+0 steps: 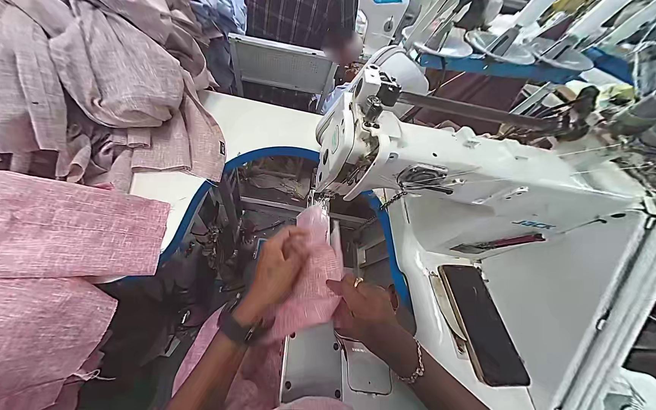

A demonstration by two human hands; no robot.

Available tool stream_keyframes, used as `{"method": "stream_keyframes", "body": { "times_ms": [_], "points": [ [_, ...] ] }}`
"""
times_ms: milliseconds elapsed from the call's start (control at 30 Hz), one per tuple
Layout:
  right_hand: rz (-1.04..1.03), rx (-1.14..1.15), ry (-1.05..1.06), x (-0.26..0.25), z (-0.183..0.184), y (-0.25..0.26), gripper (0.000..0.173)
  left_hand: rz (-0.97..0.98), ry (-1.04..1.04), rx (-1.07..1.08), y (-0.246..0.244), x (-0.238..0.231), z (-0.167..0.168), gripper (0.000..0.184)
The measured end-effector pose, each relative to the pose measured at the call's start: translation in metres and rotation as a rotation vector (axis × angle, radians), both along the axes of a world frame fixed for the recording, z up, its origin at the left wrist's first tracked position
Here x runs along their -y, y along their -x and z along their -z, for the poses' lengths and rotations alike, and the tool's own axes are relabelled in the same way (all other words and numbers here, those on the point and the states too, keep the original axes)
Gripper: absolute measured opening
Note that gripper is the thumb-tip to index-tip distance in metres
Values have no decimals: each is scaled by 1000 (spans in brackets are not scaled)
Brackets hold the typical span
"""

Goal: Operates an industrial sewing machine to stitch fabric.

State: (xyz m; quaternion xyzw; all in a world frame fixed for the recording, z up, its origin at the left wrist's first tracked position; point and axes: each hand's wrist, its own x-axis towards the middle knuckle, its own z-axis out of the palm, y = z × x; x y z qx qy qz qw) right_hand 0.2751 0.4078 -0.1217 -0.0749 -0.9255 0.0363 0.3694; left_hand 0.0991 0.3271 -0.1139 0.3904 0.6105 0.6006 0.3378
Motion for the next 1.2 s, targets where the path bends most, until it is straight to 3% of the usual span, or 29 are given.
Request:
{"method": "stream_keyframes", "body": {
  "times_ms": [67,133,167,233,300,367,500,567,767,900,1000,1067,1200],
  "points": [
    [16,23,43,6,-4,5,20,-181,55,-416,-3,-26,17,27],
    [231,180,211,-2,-17,3,29,-204,163,-591,-19,-36,16,40],
    [382,356,428,-14,-28,-2,42,-159,253,-592,-25,-31,14,49],
    [572,639,788,-60,-38,-3,39,-105,339,-543,-24,-26,12,64],
    [582,627,780,-71,-40,5,33,-137,331,-451,-20,-31,10,84],
    [516,380,627,-53,-42,21,27,-207,235,-455,-18,-34,11,93],
    [322,49,403,-31,-11,24,22,-180,131,-698,-25,-17,26,60],
    [223,-16,415,-38,-3,19,20,-188,118,-816,-29,-14,31,46],
    [68,132,561,-48,-8,21,18,-115,78,-866,-19,-24,31,43],
    [78,315,424,-41,-18,16,17,-143,18,-997,-17,-28,30,33],
    [76,316,256,-43,-17,15,17,-113,-30,-907,-16,-26,31,37],
    [82,279,337,-41,-16,20,16,-101,-54,-803,-18,-22,33,41],
    [14,144,857,-44,-3,45,22,-128,-141,-667,-17,-24,35,43]
  ]
}}
